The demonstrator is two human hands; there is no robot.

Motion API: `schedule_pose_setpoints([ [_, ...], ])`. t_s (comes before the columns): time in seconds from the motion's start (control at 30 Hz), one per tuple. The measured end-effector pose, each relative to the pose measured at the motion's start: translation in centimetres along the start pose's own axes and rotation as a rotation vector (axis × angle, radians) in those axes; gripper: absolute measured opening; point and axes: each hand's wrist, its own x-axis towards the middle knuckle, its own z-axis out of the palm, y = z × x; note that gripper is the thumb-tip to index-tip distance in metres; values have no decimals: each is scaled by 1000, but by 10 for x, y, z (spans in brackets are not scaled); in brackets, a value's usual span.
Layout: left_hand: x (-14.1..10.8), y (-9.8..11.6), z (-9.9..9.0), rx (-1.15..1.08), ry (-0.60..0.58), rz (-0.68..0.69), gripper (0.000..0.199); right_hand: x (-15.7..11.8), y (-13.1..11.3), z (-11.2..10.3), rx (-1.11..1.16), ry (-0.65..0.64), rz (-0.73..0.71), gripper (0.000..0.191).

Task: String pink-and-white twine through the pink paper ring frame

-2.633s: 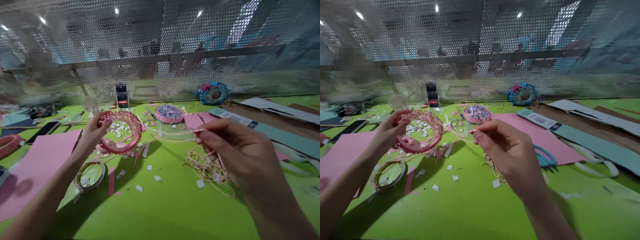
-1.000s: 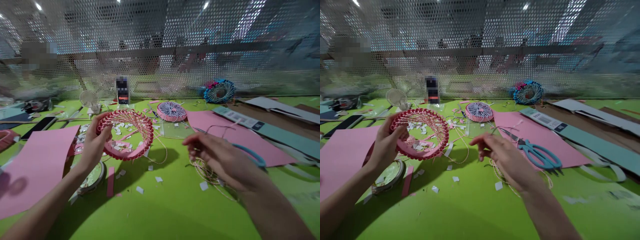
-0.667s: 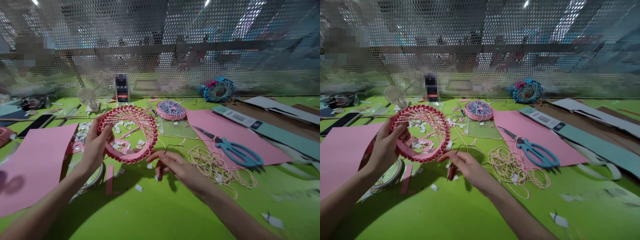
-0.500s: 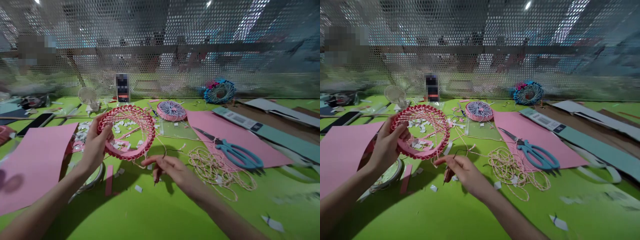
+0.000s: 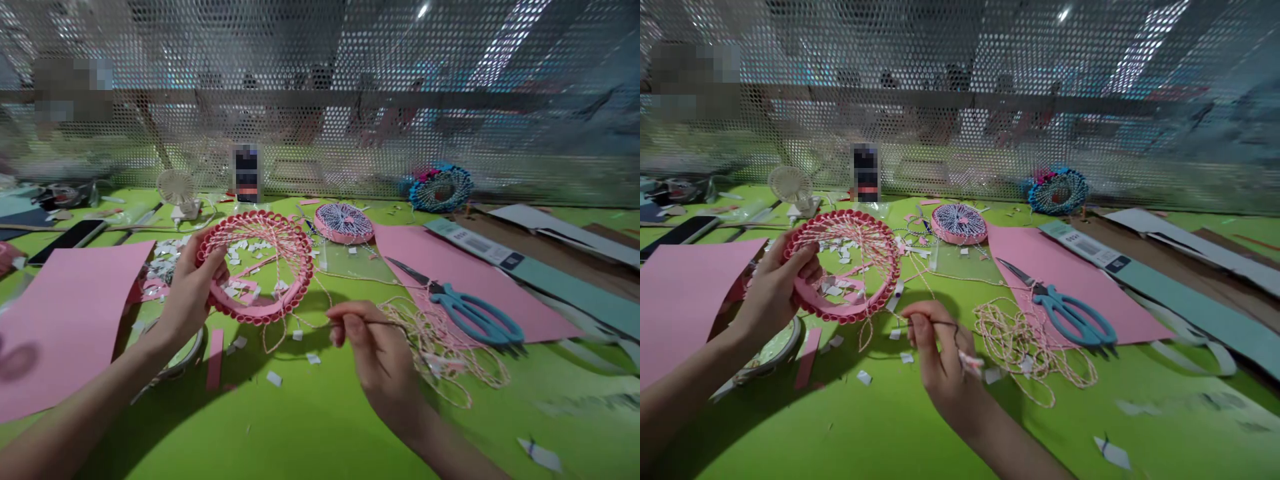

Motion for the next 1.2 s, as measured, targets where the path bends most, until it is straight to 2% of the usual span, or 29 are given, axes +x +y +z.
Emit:
schedule_pose_setpoints([
  [0.07, -1, 0, 1, -6, -15, -18, 16, -1, -2, 2, 3, 97, -23, 9],
  [0.17, -3, 0, 3, -2, -32, -34, 17, -1, -3, 4, -69, 202, -123, 11],
  [0.37, -5, 2, 5, 3, -44, -65, 17, -1, 2, 2, -289, 90, -354, 18],
  [0.57, -13, 3, 9, -10, -51, -136, 18, 3, 2, 5, -526, 9, -401, 8],
  [0.7, -16, 4, 11, -9, -43, -165, 17, 4, 2, 6, -446, -40, -285, 11],
  [0.8, -13, 2, 9, -19, -31, -135, 14, 3, -2, 10, -192, -37, -14, 20],
  [0.87, -9, 1, 7, -32, -26, -118, 11, 2, -5, 13, 7, -87, 216, 25],
  [0.93, -5, -2, 5, -34, -21, -98, 11, 0, -7, 15, 165, -166, 373, 29],
  [1.0, -3, -3, 3, -14, -17, -84, 13, -2, -8, 16, 233, -210, 421, 29],
  [1.13, -4, -5, 3, 26, -14, -71, 18, -8, -8, 17, 141, -129, 340, 15],
  [1.2, -6, -6, 4, 35, -16, -72, 21, -7, -7, 17, 84, -119, 310, 15],
])
